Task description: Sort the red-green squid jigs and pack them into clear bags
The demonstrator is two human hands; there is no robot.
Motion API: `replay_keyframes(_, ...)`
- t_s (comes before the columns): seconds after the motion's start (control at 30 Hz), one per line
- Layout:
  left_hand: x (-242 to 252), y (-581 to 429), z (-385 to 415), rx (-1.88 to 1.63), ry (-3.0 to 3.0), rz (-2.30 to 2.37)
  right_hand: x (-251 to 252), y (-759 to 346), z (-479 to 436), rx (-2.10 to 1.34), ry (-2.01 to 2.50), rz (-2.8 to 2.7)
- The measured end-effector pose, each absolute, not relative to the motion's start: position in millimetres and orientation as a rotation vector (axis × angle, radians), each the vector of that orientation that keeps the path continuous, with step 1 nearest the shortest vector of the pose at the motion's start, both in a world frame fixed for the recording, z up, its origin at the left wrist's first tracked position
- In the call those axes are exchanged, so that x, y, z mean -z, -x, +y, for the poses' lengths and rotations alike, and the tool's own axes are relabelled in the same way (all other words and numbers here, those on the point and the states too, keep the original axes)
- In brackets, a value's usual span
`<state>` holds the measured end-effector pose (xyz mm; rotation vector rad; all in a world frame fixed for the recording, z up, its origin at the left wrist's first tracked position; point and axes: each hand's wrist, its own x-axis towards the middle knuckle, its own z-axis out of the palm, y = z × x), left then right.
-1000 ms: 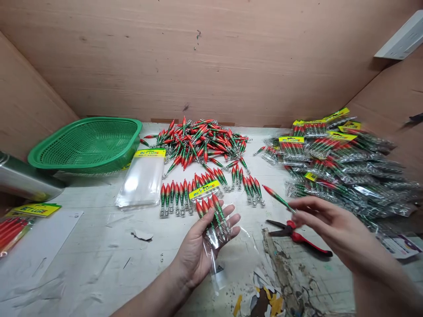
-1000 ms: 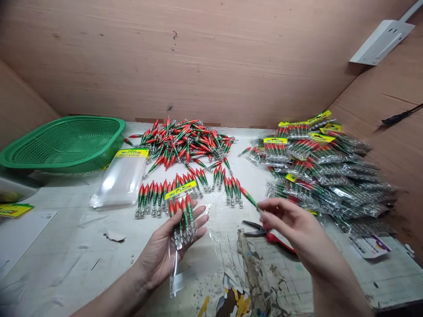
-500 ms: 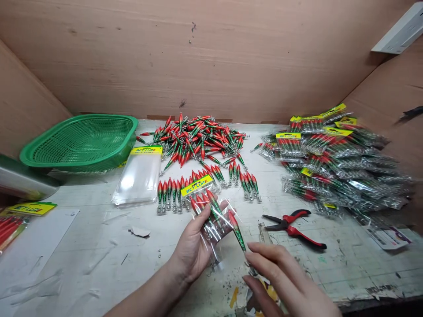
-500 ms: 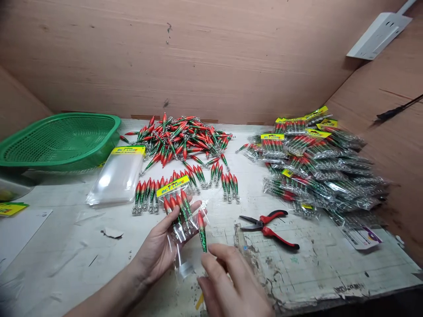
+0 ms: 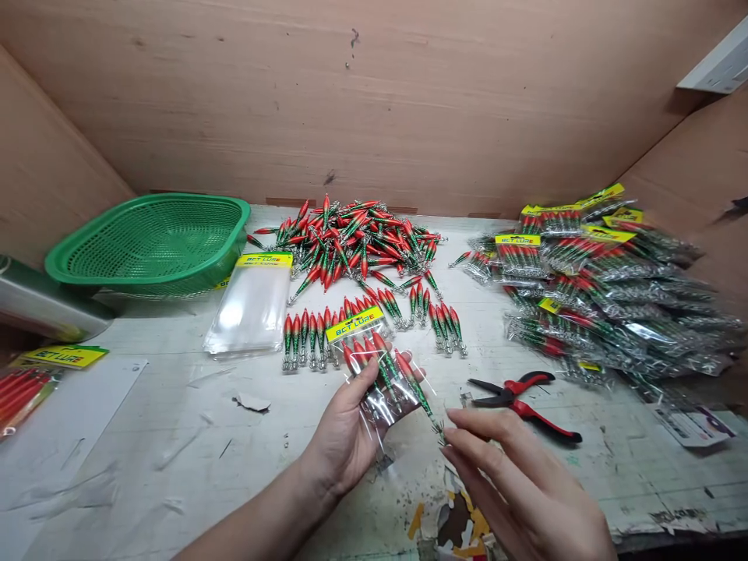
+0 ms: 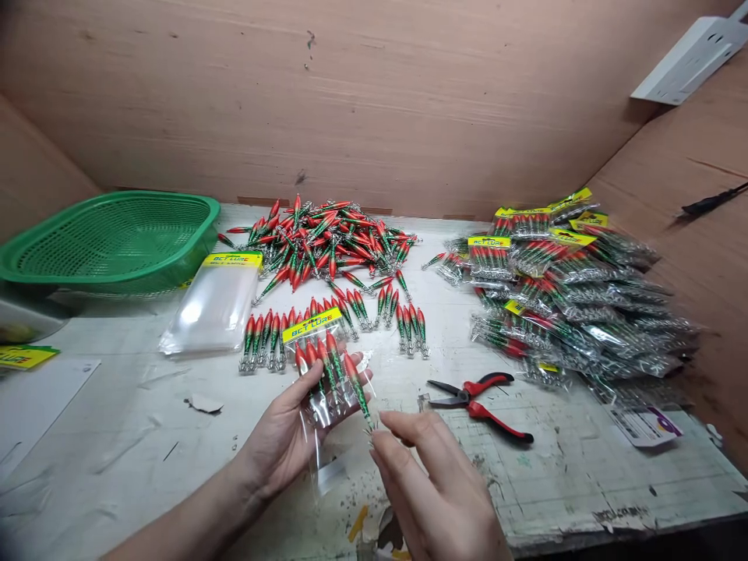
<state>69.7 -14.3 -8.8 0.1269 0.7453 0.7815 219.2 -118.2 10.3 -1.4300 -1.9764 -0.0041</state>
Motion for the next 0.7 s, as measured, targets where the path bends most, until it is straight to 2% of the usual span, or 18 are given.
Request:
replay_keyframes(0.3, 8.5, -67.9, -15.7, -0.674, -0.163, 0.781, -1.0, -217.3, -110.4, 0.033, 1.466, -1.962)
replay_keyframes(0.7, 9.5, -69.9, -17.5, -0.717, -0.18, 0.789, -2.4, -212.4, -103.8, 0.073, 1.395, -1.924)
